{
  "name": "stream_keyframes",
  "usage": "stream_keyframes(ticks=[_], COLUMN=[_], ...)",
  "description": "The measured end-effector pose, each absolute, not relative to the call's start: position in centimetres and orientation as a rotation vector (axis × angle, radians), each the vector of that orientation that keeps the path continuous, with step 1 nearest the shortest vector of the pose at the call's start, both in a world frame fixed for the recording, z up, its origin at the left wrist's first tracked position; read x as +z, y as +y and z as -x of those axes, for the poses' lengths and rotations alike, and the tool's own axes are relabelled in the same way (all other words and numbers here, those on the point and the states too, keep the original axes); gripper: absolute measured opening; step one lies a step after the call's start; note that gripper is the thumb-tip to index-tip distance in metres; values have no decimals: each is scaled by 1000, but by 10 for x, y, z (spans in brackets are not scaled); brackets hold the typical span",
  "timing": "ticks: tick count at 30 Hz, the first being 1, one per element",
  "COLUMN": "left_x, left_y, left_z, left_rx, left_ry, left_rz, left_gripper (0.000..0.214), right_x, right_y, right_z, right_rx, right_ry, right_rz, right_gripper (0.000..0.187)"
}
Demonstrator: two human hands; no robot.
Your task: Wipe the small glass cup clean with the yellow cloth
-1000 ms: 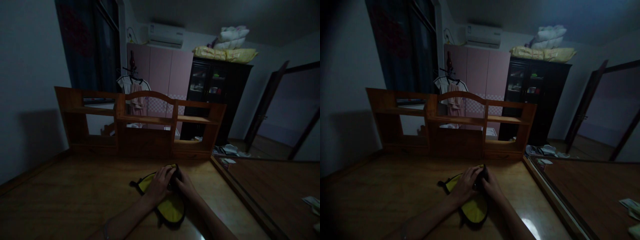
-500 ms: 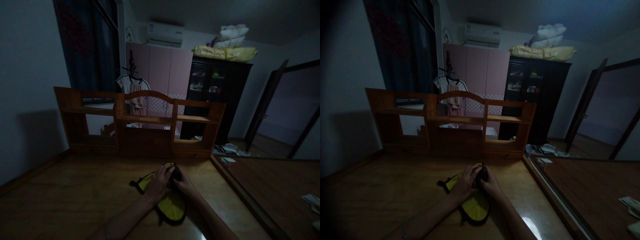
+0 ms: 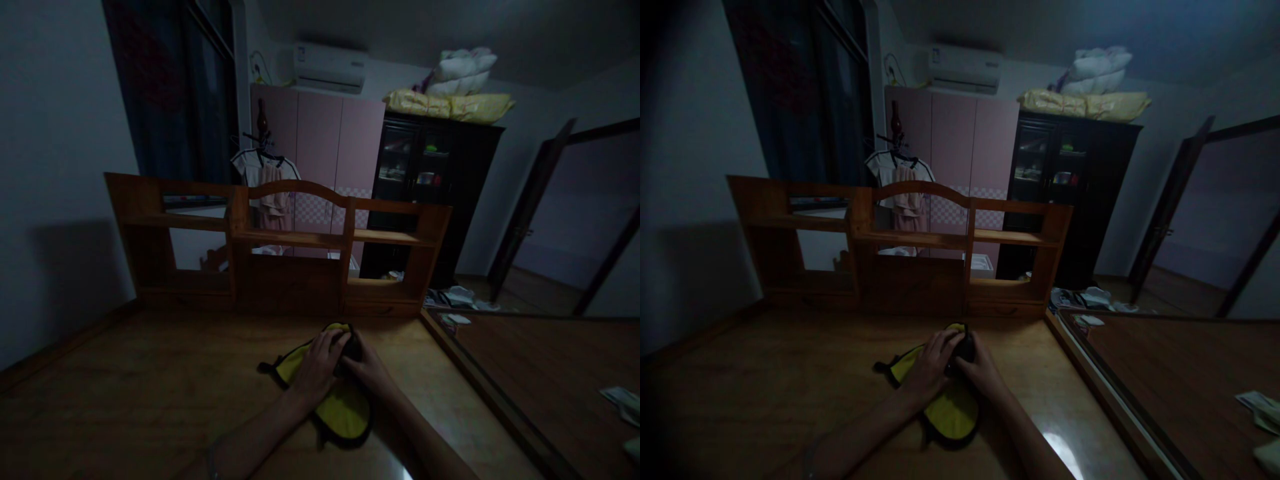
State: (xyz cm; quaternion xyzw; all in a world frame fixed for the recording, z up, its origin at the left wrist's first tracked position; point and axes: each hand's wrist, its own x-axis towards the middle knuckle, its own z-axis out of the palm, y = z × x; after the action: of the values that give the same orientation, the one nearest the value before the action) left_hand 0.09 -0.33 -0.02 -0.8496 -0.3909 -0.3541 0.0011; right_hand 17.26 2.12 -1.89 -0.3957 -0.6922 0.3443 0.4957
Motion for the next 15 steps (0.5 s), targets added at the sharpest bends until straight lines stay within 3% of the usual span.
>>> stream_keyframes(ticks=[9, 15], left_x=[3, 4], left_y=[-5, -4], left_z=[0, -1], left_rx=[-1150, -1211], left_ry=[-1213, -1219], left_rz=[2689, 2674], left_gripper=[83, 82], right_x=[-12, -13], right_y=[17, 16], right_z=[-170, -172], right_rx=[849, 814], right_ry=[-1672, -1700], right_rz=[993, 1003], right_gripper=[36, 34])
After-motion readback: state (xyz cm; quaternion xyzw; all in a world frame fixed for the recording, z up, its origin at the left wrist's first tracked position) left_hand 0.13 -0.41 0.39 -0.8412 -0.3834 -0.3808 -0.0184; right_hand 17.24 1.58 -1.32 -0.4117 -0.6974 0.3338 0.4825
